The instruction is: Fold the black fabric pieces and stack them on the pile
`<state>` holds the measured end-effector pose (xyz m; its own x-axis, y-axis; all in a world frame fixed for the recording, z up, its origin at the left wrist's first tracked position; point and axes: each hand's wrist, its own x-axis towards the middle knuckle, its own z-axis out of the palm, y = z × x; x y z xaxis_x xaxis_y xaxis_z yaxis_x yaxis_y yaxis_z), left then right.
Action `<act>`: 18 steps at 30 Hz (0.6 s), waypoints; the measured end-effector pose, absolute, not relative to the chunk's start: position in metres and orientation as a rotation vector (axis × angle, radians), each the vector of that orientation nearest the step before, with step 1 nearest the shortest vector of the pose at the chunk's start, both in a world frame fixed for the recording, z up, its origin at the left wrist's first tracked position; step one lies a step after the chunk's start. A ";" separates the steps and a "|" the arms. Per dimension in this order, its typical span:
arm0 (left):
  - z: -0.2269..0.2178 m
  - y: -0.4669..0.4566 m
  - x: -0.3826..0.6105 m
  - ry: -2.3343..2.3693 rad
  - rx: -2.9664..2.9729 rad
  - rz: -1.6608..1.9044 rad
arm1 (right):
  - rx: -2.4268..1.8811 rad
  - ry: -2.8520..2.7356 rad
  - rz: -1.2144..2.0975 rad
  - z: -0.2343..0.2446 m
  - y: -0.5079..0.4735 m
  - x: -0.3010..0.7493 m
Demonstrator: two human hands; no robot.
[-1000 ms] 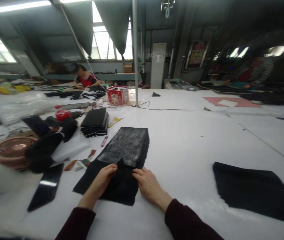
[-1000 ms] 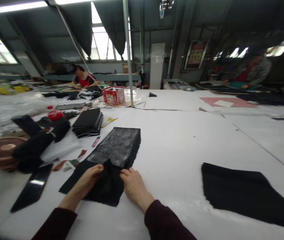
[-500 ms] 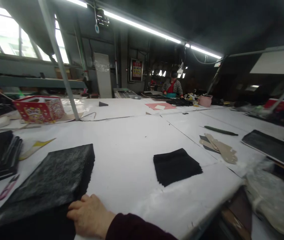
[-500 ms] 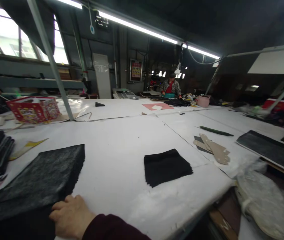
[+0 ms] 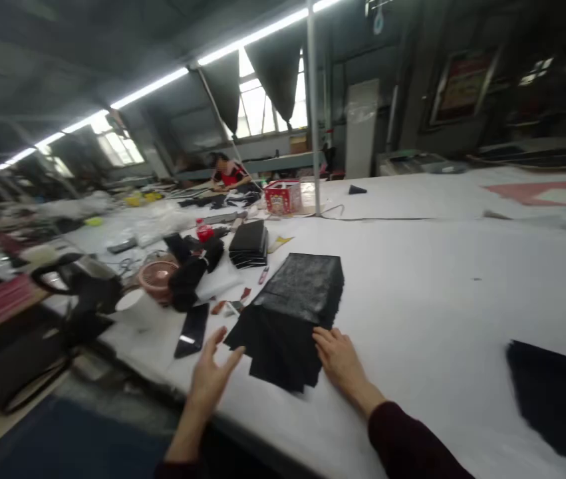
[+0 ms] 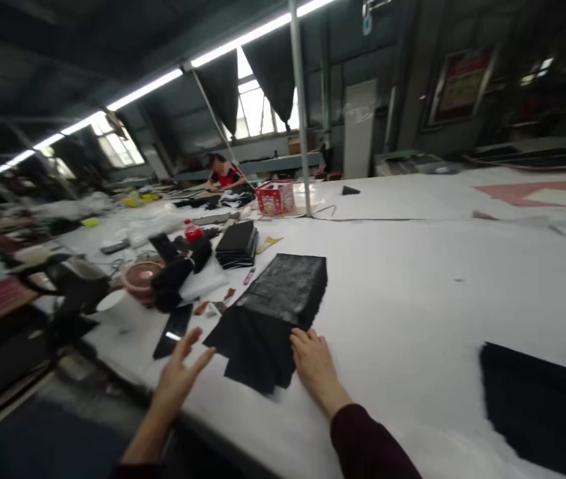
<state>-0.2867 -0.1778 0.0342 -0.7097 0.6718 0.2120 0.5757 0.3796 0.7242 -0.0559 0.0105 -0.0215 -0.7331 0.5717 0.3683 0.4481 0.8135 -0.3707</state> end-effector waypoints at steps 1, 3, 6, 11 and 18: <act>0.030 -0.185 -0.286 2.529 1.180 1.267 | -0.758 -2.511 0.318 -0.028 0.013 -0.058; 0.017 -0.185 -0.277 2.564 1.314 1.230 | -0.739 -2.516 0.250 -0.038 0.013 -0.058; -0.003 -0.171 -0.266 2.672 1.358 1.115 | -0.735 -2.527 0.168 -0.041 0.010 -0.054; -0.005 -0.141 -0.278 2.792 1.241 0.861 | -0.761 -2.538 0.110 -0.037 0.007 -0.053; 0.008 -0.090 -0.297 2.616 1.084 0.777 | -0.771 -2.554 0.100 -0.035 0.006 -0.054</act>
